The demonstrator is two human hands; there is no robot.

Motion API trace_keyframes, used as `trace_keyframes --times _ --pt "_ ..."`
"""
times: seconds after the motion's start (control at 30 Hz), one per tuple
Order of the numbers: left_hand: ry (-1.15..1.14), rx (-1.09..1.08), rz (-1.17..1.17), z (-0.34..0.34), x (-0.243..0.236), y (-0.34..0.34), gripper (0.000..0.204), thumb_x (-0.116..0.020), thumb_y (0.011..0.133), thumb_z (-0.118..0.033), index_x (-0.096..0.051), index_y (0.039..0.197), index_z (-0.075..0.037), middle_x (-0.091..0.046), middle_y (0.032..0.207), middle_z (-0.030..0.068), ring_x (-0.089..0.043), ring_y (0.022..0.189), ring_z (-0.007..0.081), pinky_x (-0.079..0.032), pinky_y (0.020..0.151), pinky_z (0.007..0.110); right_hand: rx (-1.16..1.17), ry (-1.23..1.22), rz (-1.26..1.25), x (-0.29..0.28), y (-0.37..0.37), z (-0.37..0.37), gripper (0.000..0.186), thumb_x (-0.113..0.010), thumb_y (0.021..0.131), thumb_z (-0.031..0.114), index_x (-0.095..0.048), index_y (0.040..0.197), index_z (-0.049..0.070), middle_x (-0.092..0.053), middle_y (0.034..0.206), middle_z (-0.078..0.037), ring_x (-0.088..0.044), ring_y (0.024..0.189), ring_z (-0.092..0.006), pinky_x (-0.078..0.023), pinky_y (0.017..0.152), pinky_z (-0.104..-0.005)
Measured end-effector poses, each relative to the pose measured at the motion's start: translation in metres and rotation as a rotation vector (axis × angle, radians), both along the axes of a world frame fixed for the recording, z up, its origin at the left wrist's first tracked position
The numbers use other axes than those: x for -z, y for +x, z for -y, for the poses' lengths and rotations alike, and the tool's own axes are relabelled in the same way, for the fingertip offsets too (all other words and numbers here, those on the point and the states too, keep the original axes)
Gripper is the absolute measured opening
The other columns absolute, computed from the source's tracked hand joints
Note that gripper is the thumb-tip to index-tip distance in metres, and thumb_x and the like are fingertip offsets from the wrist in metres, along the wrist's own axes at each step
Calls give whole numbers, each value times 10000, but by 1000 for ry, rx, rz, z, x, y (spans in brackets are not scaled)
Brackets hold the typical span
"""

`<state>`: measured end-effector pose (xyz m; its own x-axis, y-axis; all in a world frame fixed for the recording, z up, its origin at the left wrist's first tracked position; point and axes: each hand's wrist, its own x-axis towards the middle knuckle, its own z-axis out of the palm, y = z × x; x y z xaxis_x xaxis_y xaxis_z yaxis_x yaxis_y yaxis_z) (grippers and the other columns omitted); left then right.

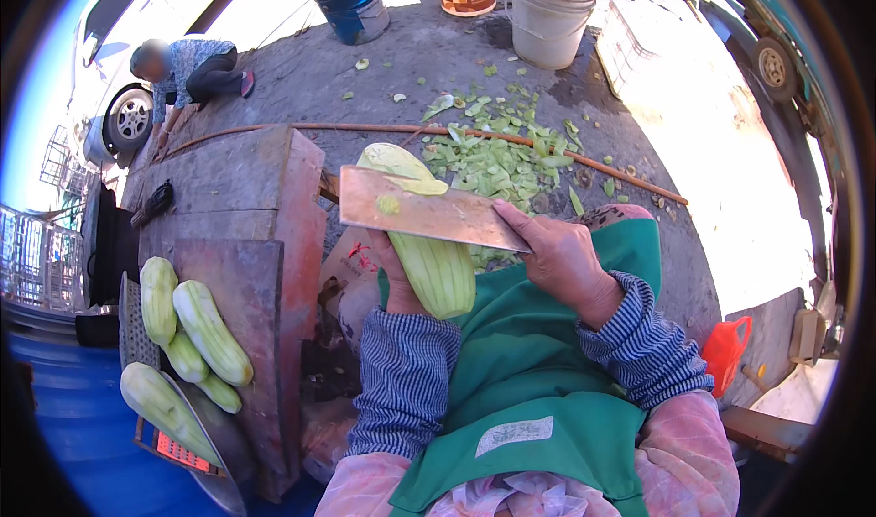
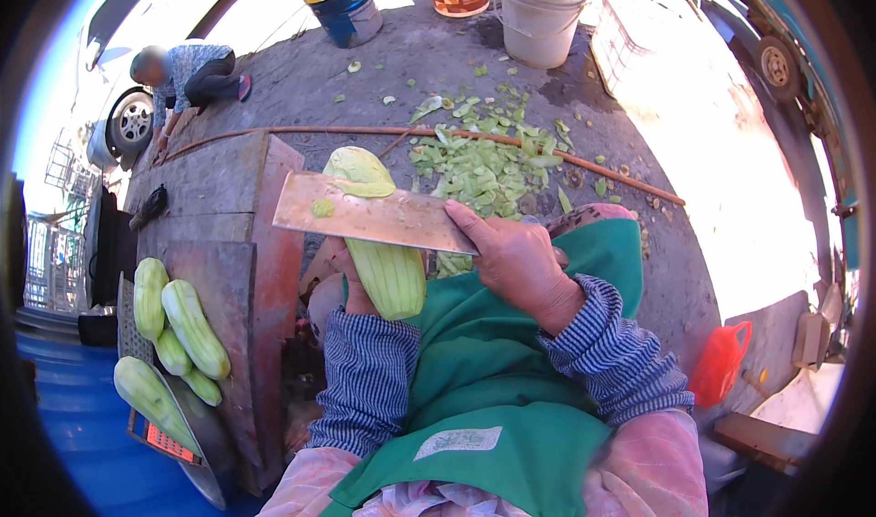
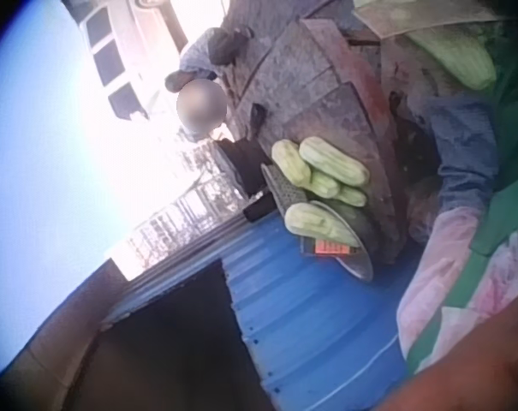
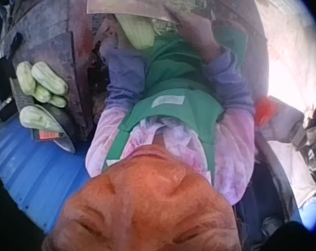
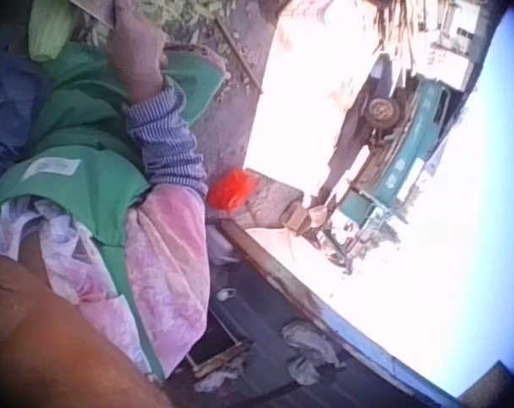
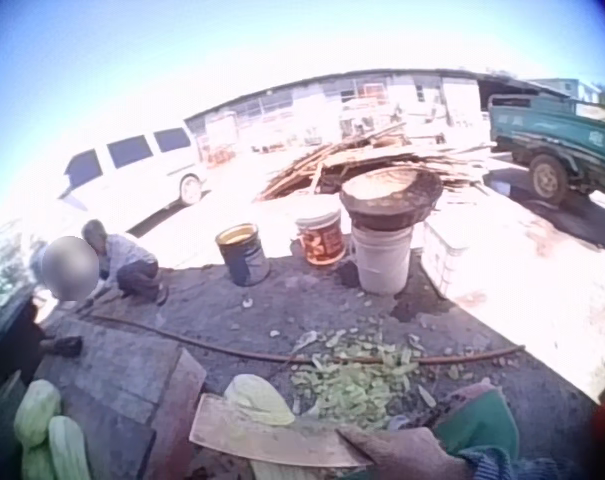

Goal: The person peels a large green vegetable by hand using a cleaver, removing long strips of skin.

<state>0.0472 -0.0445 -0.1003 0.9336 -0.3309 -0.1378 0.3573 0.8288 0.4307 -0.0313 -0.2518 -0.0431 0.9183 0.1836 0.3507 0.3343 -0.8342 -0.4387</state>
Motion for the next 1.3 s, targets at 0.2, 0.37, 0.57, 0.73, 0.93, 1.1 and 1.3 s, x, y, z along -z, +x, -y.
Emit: trace_keyframes --times 0.2,0.37,0.57,0.73,0.93,1.1,1.3 --pt "-7 78 -121 1 -12 -3 886 -494 885 -761 -463 1466 -93 -590 1320 235 -621 1169 381 -565 947 525 -139 -112 112 -17 11 -20 682 -651 803 33 -525 1463 148 -553 706 -58 -614 612 -246 -502 558 -404" --pt "-150 362 117 -19 19 7 955 -425 880 -815 -429 1485 -77 -551 1392 216 -615 1193 374 -581 938 474 94 -141 12 17 34 6 590 -633 828 54 -571 1408 138 -589 738 -63 -643 646 -255 -523 572 -394" --pt "186 31 -163 8 -27 -25 890 -461 928 -737 -405 1472 -35 -612 1290 196 -673 1088 326 -604 877 435 -102 -115 87 -13 12 -4 627 -639 825 45 -551 1438 142 -558 707 -62 -623 615 -248 -516 566 -399" --pt "238 107 -51 1 -13 -13 928 -441 913 -765 -430 1441 -3 -649 1156 227 -693 944 330 -607 760 417 -133 -187 146 -15 23 -15 627 -635 833 53 -541 1446 143 -550 706 -54 -616 616 -243 -503 548 -391" --pt "289 123 21 2 -9 -10 960 -424 899 -783 -458 1407 31 -684 1024 261 -712 800 335 -609 641 400 35 -160 -11 12 35 5 606 -660 803 24 -590 1392 149 -650 774 -82 -684 705 -277 -547 614 -412" --pt "273 195 34 0 -11 -10 903 -455 905 -745 -493 1370 27 -679 1056 243 -712 825 339 -608 648 406 45 -8 -59 17 42 13 484 -675 861 67 -626 1337 139 -681 819 -128 -690 729 -309 -554 652 -414" --pt "322 191 24 -4 -7 -9 866 -476 921 -714 -494 1372 26 -664 1131 218 -711 886 329 -615 718 412 50 421 -480 -12 33 6 315 -639 962 119 -667 1276 128 -644 793 -203 -668 690 -332 -508 624 -396"
